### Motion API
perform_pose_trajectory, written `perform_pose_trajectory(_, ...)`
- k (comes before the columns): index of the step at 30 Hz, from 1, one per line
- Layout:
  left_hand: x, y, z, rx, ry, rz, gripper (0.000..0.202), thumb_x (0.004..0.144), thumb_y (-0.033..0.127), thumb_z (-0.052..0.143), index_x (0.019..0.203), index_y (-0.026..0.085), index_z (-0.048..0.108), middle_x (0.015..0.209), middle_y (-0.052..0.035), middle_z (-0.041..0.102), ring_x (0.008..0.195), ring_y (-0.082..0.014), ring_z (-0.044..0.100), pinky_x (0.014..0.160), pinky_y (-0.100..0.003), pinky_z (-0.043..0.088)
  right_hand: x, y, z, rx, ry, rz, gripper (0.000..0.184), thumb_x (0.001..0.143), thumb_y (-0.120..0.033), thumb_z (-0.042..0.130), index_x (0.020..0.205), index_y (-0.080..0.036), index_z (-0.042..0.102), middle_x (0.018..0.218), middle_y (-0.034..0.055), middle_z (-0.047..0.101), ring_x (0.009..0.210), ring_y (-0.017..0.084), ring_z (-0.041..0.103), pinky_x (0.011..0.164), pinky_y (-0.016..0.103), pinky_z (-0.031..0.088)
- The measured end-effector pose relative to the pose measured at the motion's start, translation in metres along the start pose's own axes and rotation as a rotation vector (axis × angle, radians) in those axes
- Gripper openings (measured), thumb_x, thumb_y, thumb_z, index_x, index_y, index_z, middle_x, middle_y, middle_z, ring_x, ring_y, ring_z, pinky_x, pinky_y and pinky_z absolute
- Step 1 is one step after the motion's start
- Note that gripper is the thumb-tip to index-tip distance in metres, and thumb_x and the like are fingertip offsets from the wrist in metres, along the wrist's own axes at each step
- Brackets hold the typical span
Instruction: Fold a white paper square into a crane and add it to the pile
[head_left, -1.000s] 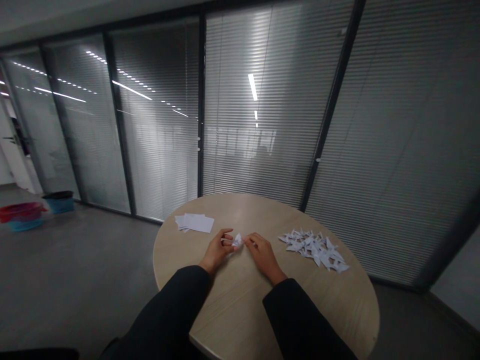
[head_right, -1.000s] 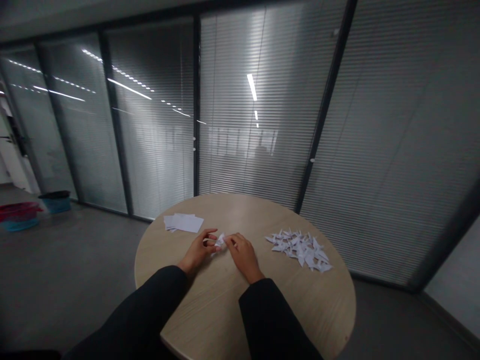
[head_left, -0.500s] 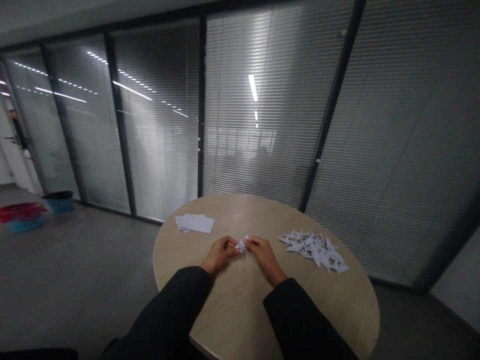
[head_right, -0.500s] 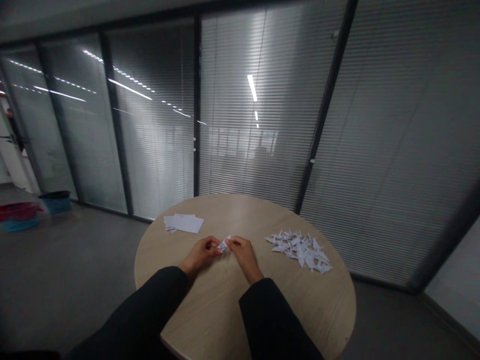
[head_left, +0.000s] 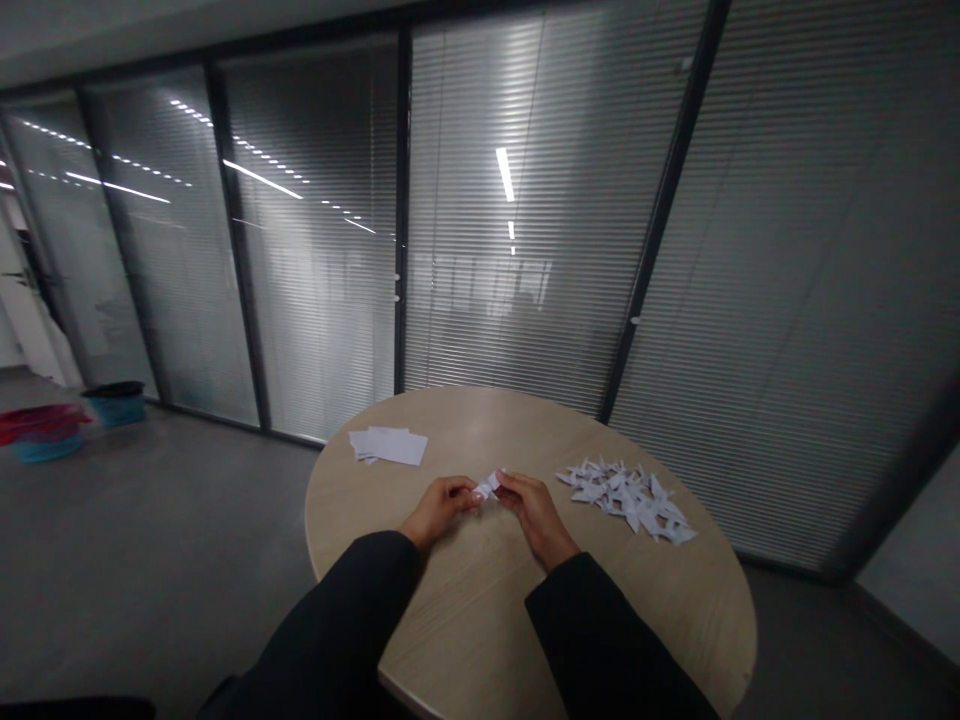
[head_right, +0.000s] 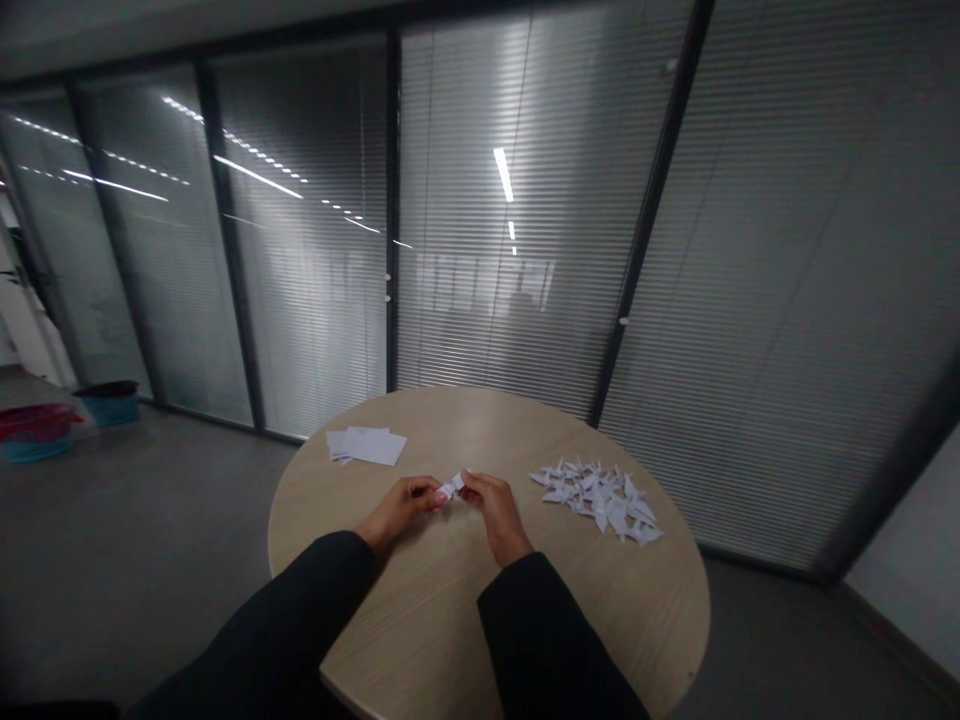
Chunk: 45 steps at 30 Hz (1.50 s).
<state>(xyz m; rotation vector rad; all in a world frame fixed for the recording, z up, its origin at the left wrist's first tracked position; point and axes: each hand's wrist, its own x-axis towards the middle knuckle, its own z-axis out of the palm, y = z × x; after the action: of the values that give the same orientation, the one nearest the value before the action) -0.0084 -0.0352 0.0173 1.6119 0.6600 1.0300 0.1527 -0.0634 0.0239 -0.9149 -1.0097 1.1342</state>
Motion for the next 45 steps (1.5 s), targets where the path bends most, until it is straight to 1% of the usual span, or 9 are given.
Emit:
perform_pose_trajectory(5, -0.001, 0.002, 0.001, -0.006, 0.004, 0.013, 0.04, 0.059, 0.05, 0.072, 0.066, 0.012, 0.066, 0.057, -0.0021, 0.056, 0.056, -0.0117, 0.047, 0.059, -0.025, 0.034, 0.001, 0.0, -0.002, 0.097, -0.015, 0.075, 0.022, 0.055, -0.032, 0.078, 0.063, -0.015, 0.067, 0.069, 0.0035, 0.065, 0.067, 0.016, 0.059, 0.067, 0.027, 0.047)
perform_pose_trajectory(10, 0.0, 0.002, 0.001, -0.009, -0.002, 0.018, 0.04, 0.058, 0.051, 0.073, 0.065, 0.012, 0.065, 0.059, -0.0026, 0.057, 0.058, -0.0124, 0.047, 0.061, -0.026, 0.034, 0.004, 0.004, -0.005, 0.131, -0.03, 0.126, 0.022, 0.057, -0.031, 0.077, 0.067, -0.015, 0.066, 0.073, 0.0059, 0.067, 0.073, 0.019, 0.063, 0.071, 0.03, 0.05)
perform_pose_trajectory(17, -0.002, 0.005, 0.002, -0.023, -0.024, 0.017, 0.043, 0.058, 0.053, 0.072, 0.069, 0.012, 0.065, 0.06, -0.0027, 0.058, 0.059, -0.0125, 0.048, 0.061, -0.026, 0.036, 0.007, 0.006, -0.011, 0.182, -0.049, 0.173, 0.018, 0.063, -0.029, 0.074, 0.072, -0.015, 0.065, 0.075, 0.0052, 0.068, 0.071, 0.017, 0.064, 0.07, 0.028, 0.051)
perform_pose_trajectory(20, -0.001, 0.003, 0.001, -0.014, -0.043, 0.001, 0.043, 0.057, 0.052, 0.073, 0.069, 0.012, 0.065, 0.059, -0.0028, 0.058, 0.057, -0.0116, 0.047, 0.059, -0.025, 0.035, 0.01, 0.007, -0.014, 0.22, -0.007, 0.208, 0.014, 0.065, -0.026, 0.072, 0.072, -0.016, 0.065, 0.073, 0.0047, 0.068, 0.069, 0.016, 0.064, 0.067, 0.027, 0.052)
perform_pose_trajectory(25, 0.001, -0.001, 0.0, -0.002, -0.012, -0.028, 0.042, 0.054, 0.051, 0.075, 0.063, 0.011, 0.065, 0.055, -0.0019, 0.057, 0.053, -0.0107, 0.046, 0.057, -0.025, 0.034, 0.013, 0.006, -0.018, 0.214, 0.036, 0.204, 0.011, 0.065, -0.025, 0.07, 0.071, -0.017, 0.064, 0.073, 0.0055, 0.069, 0.069, 0.017, 0.064, 0.067, 0.028, 0.053)
perform_pose_trajectory(30, 0.0, 0.002, 0.0, 0.013, 0.037, -0.041, 0.038, 0.051, 0.046, 0.077, 0.06, 0.011, 0.066, 0.053, -0.0017, 0.056, 0.052, -0.0109, 0.046, 0.055, -0.025, 0.033, 0.014, 0.006, -0.019, 0.264, 0.086, 0.217, 0.006, 0.063, -0.02, 0.068, 0.066, -0.018, 0.063, 0.069, 0.0052, 0.068, 0.065, 0.016, 0.063, 0.064, 0.028, 0.053)
perform_pose_trajectory(33, -0.001, 0.005, 0.0, 0.022, 0.041, -0.04, 0.037, 0.051, 0.045, 0.077, 0.058, 0.011, 0.066, 0.052, -0.0017, 0.056, 0.052, -0.011, 0.046, 0.055, -0.025, 0.034, 0.015, 0.007, -0.019, 0.298, 0.109, 0.224, 0.004, 0.064, -0.018, 0.066, 0.065, -0.018, 0.062, 0.068, 0.0052, 0.068, 0.064, 0.017, 0.063, 0.062, 0.028, 0.053)
perform_pose_trajectory(39, -0.002, 0.009, 0.0, 0.067, 0.041, -0.053, 0.036, 0.052, 0.045, 0.075, 0.057, 0.011, 0.064, 0.051, -0.0002, 0.054, 0.052, -0.0103, 0.045, 0.055, -0.025, 0.033, 0.014, 0.005, -0.019, 0.308, 0.066, 0.29, 0.009, 0.063, -0.018, 0.07, 0.07, -0.015, 0.064, 0.07, 0.0042, 0.069, 0.065, 0.014, 0.064, 0.062, 0.024, 0.052)
perform_pose_trajectory(45, -0.003, 0.012, 0.0, 0.074, 0.042, -0.081, 0.036, 0.051, 0.045, 0.075, 0.056, 0.011, 0.064, 0.05, 0.0001, 0.054, 0.051, -0.0103, 0.045, 0.054, -0.025, 0.034, 0.014, 0.004, -0.022, 0.314, 0.083, 0.254, 0.016, 0.059, -0.017, 0.075, 0.071, -0.015, 0.064, 0.067, 0.0011, 0.068, 0.063, 0.012, 0.062, 0.058, 0.021, 0.051)
